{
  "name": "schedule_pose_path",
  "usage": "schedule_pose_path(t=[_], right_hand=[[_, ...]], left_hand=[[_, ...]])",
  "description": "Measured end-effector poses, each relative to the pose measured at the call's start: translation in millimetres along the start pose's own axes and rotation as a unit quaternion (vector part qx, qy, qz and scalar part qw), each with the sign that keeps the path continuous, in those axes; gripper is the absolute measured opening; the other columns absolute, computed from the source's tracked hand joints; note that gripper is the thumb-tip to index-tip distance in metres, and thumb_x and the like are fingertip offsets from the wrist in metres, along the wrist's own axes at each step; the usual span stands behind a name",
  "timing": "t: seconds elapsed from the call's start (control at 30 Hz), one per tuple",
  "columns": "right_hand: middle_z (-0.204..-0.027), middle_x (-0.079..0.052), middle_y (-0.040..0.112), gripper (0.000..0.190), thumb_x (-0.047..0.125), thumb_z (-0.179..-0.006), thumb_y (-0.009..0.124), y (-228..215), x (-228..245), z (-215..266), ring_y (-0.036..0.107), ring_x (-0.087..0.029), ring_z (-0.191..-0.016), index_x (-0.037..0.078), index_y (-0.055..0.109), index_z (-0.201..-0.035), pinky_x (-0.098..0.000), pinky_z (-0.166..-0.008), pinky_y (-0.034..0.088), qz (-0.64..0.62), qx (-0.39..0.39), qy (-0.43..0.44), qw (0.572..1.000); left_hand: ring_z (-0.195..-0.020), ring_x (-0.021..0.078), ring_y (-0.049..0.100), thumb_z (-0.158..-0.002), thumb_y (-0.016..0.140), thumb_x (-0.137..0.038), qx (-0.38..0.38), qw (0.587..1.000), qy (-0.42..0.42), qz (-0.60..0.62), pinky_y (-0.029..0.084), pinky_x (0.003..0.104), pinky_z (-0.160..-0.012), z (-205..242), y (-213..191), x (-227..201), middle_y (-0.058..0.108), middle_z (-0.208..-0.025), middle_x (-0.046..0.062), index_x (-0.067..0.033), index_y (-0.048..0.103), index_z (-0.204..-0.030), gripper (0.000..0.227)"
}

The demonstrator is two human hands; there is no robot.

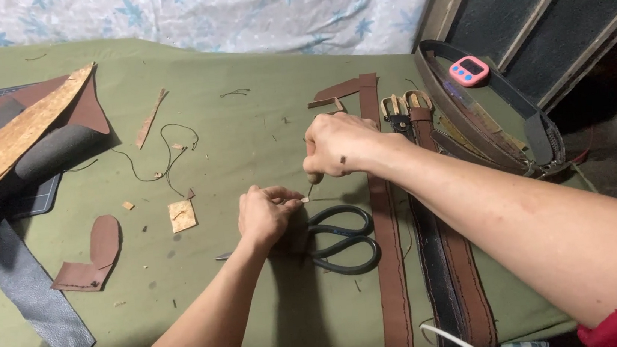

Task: Shaving a wooden dowel with a knife and using an awl to work on leather components on a workbench.

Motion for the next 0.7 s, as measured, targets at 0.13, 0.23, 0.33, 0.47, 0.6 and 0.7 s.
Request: schedule_pose_path(t=[0.13, 0.23, 0.33, 0.47, 0.6, 0.7], right_hand=[[-0.070, -0.005, 0.075, 0.021, 0.036, -0.087, 0.065, 7, 2, -6, 0.074, -0.029, -0.084, 0.023, 0.081, -0.084, -0.0512, -0.086, 0.055, 0.008, -0.002, 0.002, 1.000], [-0.069, -0.002, 0.075, 0.019, 0.036, -0.086, 0.065, 12, 0, -11, 0.074, -0.028, -0.082, 0.026, 0.081, -0.081, -0.0508, -0.086, 0.055, 0.013, 0.001, 0.000, 1.000], [-0.067, -0.005, 0.074, 0.021, 0.038, -0.086, 0.066, 14, 1, -14, 0.074, -0.030, -0.082, 0.025, 0.081, -0.081, -0.0522, -0.086, 0.055, 0.023, -0.006, -0.015, 1.000], [-0.060, -0.003, 0.071, 0.020, 0.037, -0.086, 0.067, 10, 4, -12, 0.073, -0.028, -0.077, 0.025, 0.081, -0.079, -0.0505, -0.085, 0.055, 0.023, -0.011, -0.021, 0.999], [-0.056, -0.002, 0.068, 0.019, 0.035, -0.087, 0.067, 12, 5, -15, 0.072, -0.027, -0.073, 0.023, 0.080, -0.079, -0.0496, -0.082, 0.055, 0.025, -0.014, -0.030, 0.999], [-0.052, -0.002, 0.066, 0.027, 0.036, -0.090, 0.069, 12, 5, -15, 0.070, -0.025, -0.065, 0.019, 0.077, -0.071, -0.0478, -0.077, 0.056, 0.020, -0.023, -0.047, 0.998]], left_hand=[[-0.117, 0.0314, 0.060, -0.086, 0.082, -0.026, -0.003, 1.000, 0.006, 0.008, 0.052, 0.046, -0.098, 0, -4, -1, 0.061, -0.108, 0.010, -0.0295, 0.086, -0.097, 0.013], [-0.116, 0.0324, 0.061, -0.084, 0.083, -0.028, -0.007, 1.000, 0.005, 0.001, 0.052, 0.046, -0.098, -2, -4, 1, 0.061, -0.108, 0.011, -0.0297, 0.086, -0.096, 0.012], [-0.116, 0.0321, 0.062, -0.085, 0.083, -0.026, -0.004, 1.000, 0.006, 0.015, 0.053, 0.046, -0.096, -2, -5, 0, 0.062, -0.108, 0.011, -0.0300, 0.086, -0.096, 0.012], [-0.117, 0.0326, 0.061, -0.085, 0.083, -0.027, -0.006, 1.000, 0.007, 0.003, 0.052, 0.046, -0.098, -4, -2, 3, 0.062, -0.109, 0.010, -0.0295, 0.086, -0.096, 0.012], [-0.116, 0.0309, 0.061, -0.085, 0.083, -0.028, -0.009, 1.000, 0.008, -0.001, 0.053, 0.046, -0.097, -3, -4, 1, 0.062, -0.108, 0.009, -0.0301, 0.085, -0.096, 0.012], [-0.114, 0.0312, 0.060, -0.084, 0.083, -0.028, -0.010, 1.000, 0.014, 0.001, 0.052, 0.045, -0.098, -6, 0, 6, 0.061, -0.106, 0.009, -0.0292, 0.085, -0.097, 0.013]])
Point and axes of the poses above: each hand's wrist, its own z-axis away from the middle knuckle, its own y-axis out of the palm, x = y × z, the point moved 4 cm from there along -z, towards the middle knuckle
